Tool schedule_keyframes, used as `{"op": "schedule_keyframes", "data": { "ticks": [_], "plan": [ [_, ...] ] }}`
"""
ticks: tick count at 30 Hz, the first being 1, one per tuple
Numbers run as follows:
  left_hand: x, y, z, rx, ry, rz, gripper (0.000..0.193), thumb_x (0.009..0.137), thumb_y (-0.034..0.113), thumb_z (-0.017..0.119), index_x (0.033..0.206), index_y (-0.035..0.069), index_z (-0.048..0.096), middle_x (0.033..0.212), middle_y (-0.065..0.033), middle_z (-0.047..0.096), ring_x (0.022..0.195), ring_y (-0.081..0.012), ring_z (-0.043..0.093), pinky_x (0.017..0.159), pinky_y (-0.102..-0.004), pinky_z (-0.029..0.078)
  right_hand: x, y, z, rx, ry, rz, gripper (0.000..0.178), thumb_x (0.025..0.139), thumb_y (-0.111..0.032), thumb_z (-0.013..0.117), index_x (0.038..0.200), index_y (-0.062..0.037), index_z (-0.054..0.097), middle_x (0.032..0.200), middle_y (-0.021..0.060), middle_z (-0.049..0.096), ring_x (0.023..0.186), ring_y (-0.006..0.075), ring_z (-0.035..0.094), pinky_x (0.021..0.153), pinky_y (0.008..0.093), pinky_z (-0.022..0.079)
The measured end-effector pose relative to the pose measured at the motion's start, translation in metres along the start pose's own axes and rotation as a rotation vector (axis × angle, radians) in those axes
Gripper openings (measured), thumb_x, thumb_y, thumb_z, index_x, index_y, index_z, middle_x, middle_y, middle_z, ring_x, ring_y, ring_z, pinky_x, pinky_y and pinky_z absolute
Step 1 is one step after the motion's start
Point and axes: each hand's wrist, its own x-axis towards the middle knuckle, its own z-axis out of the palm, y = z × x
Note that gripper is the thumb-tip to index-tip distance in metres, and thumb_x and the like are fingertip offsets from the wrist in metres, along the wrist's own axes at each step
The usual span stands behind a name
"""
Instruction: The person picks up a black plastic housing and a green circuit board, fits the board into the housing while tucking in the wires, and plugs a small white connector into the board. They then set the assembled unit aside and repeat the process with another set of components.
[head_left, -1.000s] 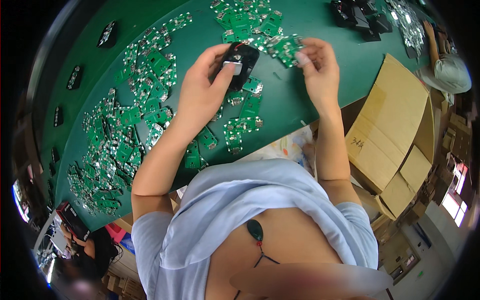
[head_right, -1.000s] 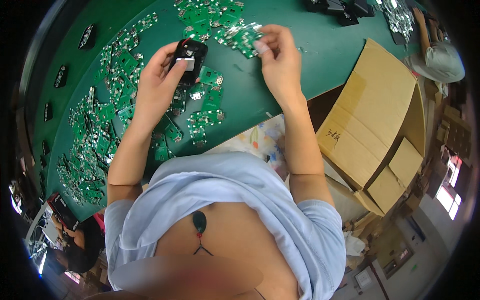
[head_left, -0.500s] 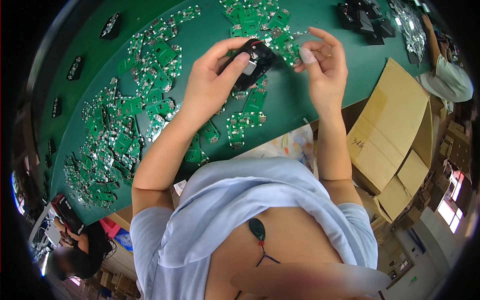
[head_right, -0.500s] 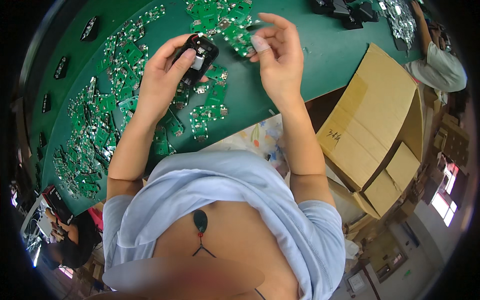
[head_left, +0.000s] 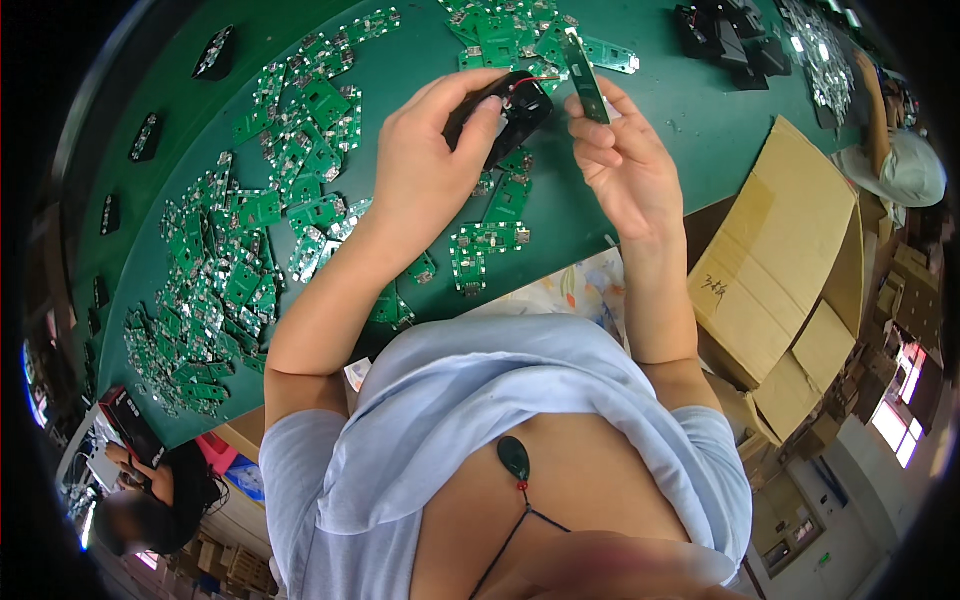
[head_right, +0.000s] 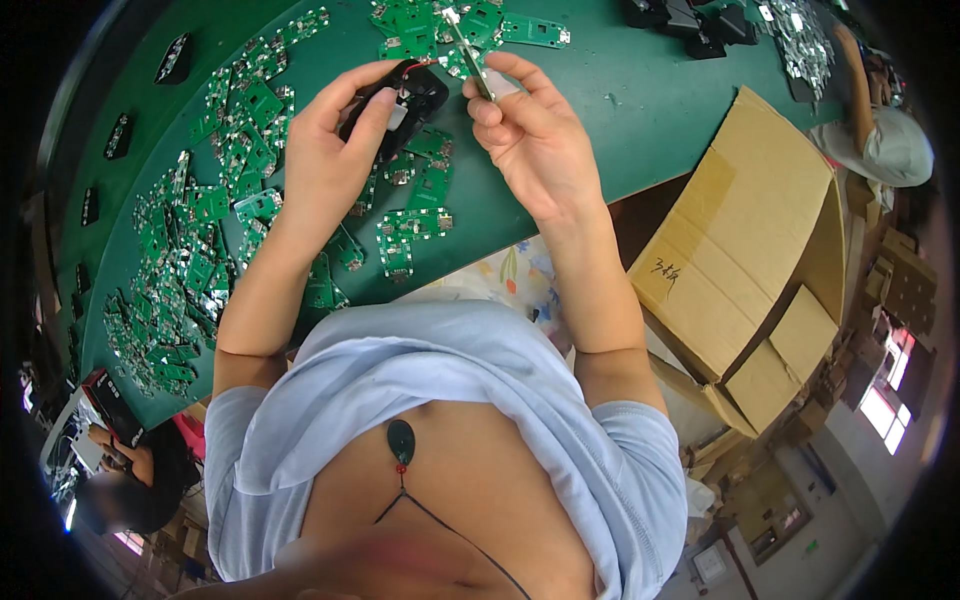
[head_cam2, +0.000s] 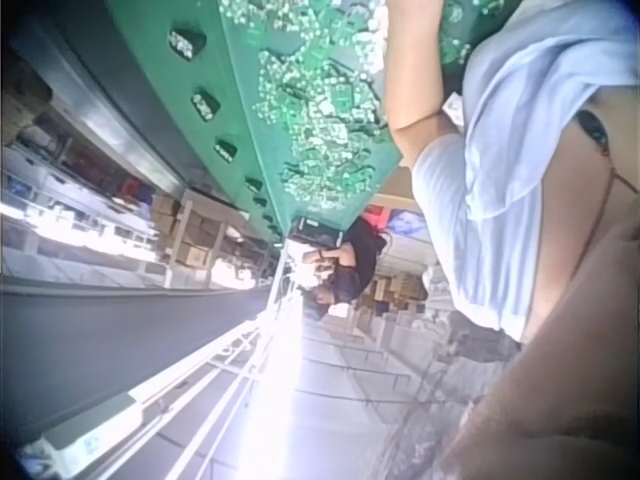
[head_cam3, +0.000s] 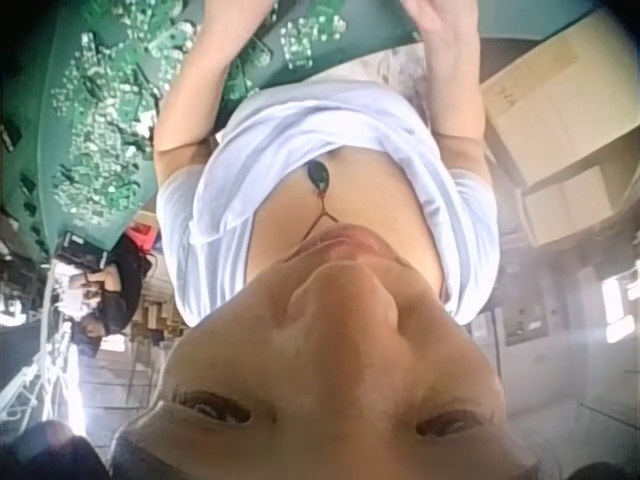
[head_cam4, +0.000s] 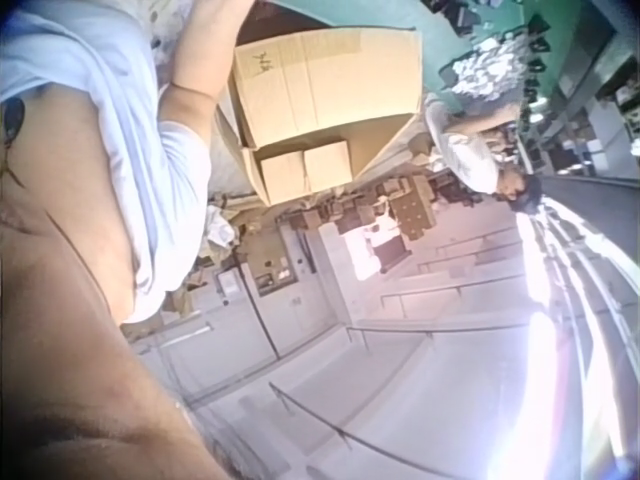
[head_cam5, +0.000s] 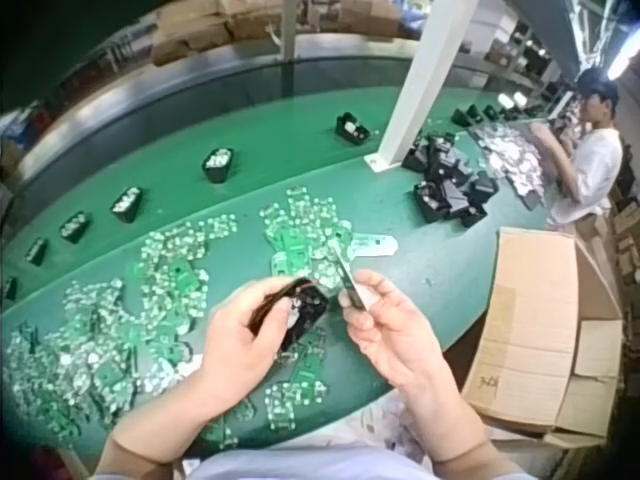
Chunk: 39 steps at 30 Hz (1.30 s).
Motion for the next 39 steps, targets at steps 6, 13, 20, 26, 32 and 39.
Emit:
{"op": "schedule_keyframes", "data": {
  "ticks": [6, 13, 20, 26, 32, 39],
  "plan": [
    [0.006, 0.009, -0.001, 0.186, 0.032, 0.043, 0.022, 0.085, 0.005, 0.058, 0.106, 0.004, 0.064, 0.092, -0.0104, 0.066, 0.077, -0.0145, 0.065, 0.069, -0.0252, 0.05, 0.002, 0.004, -0.003, 0.116, -0.017, 0.089, 0.032, 0.084, 0.008, 0.043, 0.116, 0.0034, 0.045, 0.101, 0.0243, 0.051, 0.07, 0.014, 0.049, 0.056, 0.0198, 0.041],
    [0.007, 0.005, 0.003, 0.216, 0.049, 0.109, 0.022, 0.086, 0.006, 0.057, 0.106, 0.003, 0.064, 0.093, -0.01, 0.066, 0.075, -0.0139, 0.064, 0.066, -0.0251, 0.051, -0.003, 0.016, 0.007, -0.334, 0.087, -0.139, 0.024, 0.089, -0.001, 0.052, 0.112, 0.002, 0.045, 0.097, 0.0145, 0.054, 0.068, 0.0143, 0.055, 0.055, 0.0205, 0.044],
    [0.002, 0.014, 0.008, -0.496, -0.075, -0.294, 0.03, 0.088, 0.022, 0.061, 0.108, -0.001, 0.061, 0.086, -0.0079, 0.064, 0.069, -0.0137, 0.062, 0.052, -0.0238, 0.049, -0.004, 0.03, 0.014, -0.861, 0.118, -0.509, 0.023, 0.089, -0.001, 0.056, 0.108, 0.0001, 0.043, 0.093, 0.0089, 0.053, 0.063, 0.0118, 0.058, 0.05, 0.0194, 0.045],
    [0.003, 0.017, 0.008, -0.421, -0.028, -0.28, 0.033, 0.087, 0.023, 0.064, 0.108, -0.002, 0.06, 0.088, -0.0049, 0.058, 0.063, -0.0091, 0.059, 0.047, -0.021, 0.046, -0.001, 0.028, 0.003, -1.248, 0.108, -0.744, 0.027, 0.082, -0.004, 0.067, 0.107, -0.0037, 0.059, 0.095, 0.0051, 0.05, 0.067, 0.0079, 0.052, 0.052, 0.0181, 0.041],
    [-0.001, 0.018, 0.008, -0.292, -0.087, -0.277, 0.029, 0.085, 0.021, 0.065, 0.106, 0.001, 0.062, 0.089, -0.004, 0.058, 0.065, -0.008, 0.056, 0.047, -0.0215, 0.044, -0.002, 0.028, 0.009, -1.276, -0.009, -0.817, 0.015, 0.079, -0.007, 0.07, 0.094, -0.0069, 0.07, 0.095, 0.0029, 0.049, 0.068, 0.0064, 0.047, 0.054, 0.0175, 0.038],
    [0.0, 0.02, 0.004, -0.115, 0.116, 0.249, 0.029, 0.078, -0.001, 0.063, 0.104, 0.011, 0.066, 0.1, -0.005, 0.056, 0.083, -0.01, 0.055, 0.059, -0.0215, 0.046, -0.001, 0.01, 0.023, -1.468, 0.027, -0.744, 0.004, 0.08, -0.008, 0.068, 0.083, -0.0063, 0.068, 0.076, 0.0018, 0.054, 0.066, 0.0096, 0.051, 0.054, 0.0226, 0.04]
  ]
}}
